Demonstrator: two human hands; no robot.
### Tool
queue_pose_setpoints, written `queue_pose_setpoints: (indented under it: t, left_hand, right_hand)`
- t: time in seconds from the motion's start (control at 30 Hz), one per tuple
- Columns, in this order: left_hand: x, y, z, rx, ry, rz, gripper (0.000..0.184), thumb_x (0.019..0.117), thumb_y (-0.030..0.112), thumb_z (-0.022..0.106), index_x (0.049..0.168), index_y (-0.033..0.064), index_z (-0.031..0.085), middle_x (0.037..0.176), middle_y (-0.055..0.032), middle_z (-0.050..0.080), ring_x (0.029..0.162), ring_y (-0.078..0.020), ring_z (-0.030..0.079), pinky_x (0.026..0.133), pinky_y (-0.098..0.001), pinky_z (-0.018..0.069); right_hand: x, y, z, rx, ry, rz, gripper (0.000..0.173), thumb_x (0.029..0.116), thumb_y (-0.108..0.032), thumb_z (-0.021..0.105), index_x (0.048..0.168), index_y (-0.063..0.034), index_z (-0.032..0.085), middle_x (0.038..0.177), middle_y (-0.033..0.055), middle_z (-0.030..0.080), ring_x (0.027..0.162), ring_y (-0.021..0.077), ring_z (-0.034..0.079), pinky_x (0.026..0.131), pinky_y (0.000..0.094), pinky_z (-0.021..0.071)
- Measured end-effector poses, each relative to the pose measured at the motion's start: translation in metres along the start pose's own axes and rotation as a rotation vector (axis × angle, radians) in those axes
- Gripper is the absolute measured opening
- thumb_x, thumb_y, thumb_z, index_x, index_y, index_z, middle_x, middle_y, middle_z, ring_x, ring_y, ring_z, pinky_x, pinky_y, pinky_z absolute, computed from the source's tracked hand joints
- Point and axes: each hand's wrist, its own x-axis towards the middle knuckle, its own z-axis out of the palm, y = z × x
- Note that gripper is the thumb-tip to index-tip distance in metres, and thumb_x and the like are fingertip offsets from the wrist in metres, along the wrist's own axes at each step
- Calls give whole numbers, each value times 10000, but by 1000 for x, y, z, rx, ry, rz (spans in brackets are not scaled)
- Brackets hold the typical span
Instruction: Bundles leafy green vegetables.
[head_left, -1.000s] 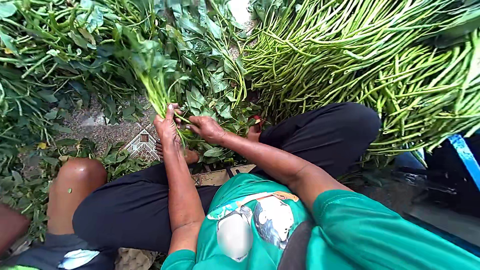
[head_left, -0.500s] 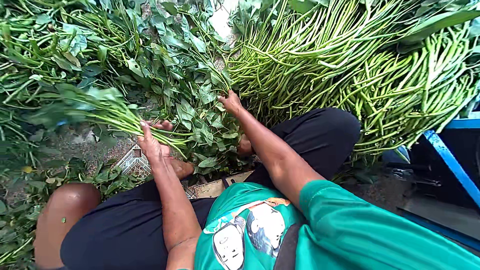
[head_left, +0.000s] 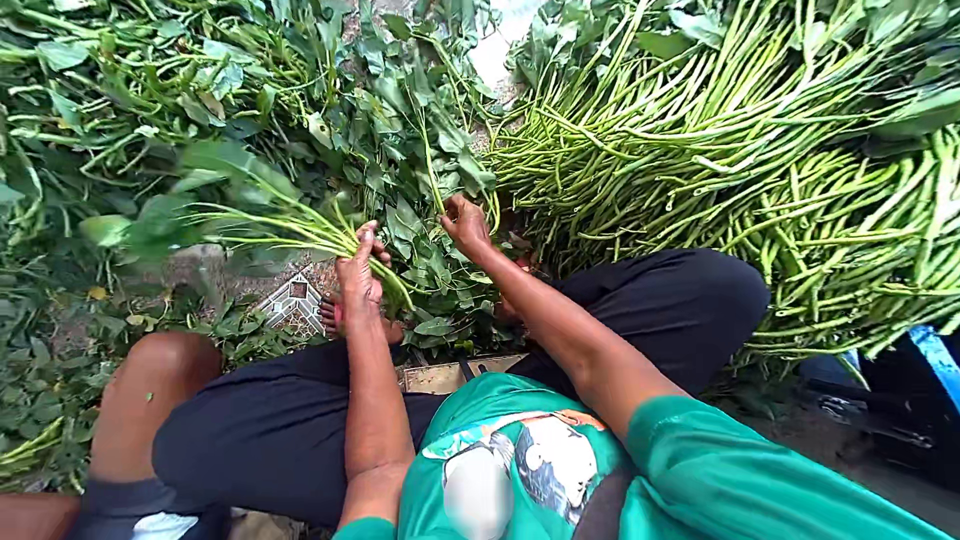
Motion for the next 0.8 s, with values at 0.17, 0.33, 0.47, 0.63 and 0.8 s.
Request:
queue_pose_setpoints:
  t: [0.17, 0.33, 0.47, 0.63, 0.8]
  left_hand:
    - [16, -12, -1, 44, 41, -77, 229, 1071, 126, 532, 1223, 24, 670, 1020, -88, 748, 684, -110, 676, 518, -218, 514]
    - [13, -11, -5, 96, 97, -99, 240, 1069, 208, 567, 1162, 36, 708, 819, -55, 746, 538, -49, 585, 466, -172, 436]
    - [17, -15, -13, 104, 98, -73, 169, 1044, 131, 600, 1123, 15, 694, 832, -60, 739, 582, -58, 611, 497, -174, 465]
    - [16, -16, -13, 140, 59, -68, 160, 1041, 114, 601, 1096, 0, 698, 859, -67, 743, 605, -66, 620, 509, -179, 471]
    - [15, -12, -7, 215, 193, 55, 135, 1034, 123, 618, 1060, 6, 678, 796, -32, 716, 605, -63, 615, 574, -197, 511]
  right_hand:
    - [-76, -19, 31, -76, -124, -296, 319, 995, -175, 648, 1267, -10, 668, 1054, 195, 725, 968, 369, 715, 890, 586, 556]
    - [-98, -19, 49, -246, -93, -532, 224, 943, -167, 709, 1121, -32, 726, 1007, 179, 742, 963, 384, 695, 874, 585, 491]
    - [-92, -32, 34, -95, -400, -222, 290, 943, -137, 683, 1202, -7, 670, 1013, 182, 735, 980, 354, 700, 938, 588, 497]
    - [-69, -48, 41, 736, -482, 346, 395, 1055, -285, 598, 1300, 22, 556, 993, 130, 662, 792, 185, 659, 739, 366, 584]
    - [-66, -53, 56, 549, -246, 43, 254, 1032, -129, 608, 1158, 88, 642, 1009, 181, 693, 890, 224, 684, 857, 396, 574]
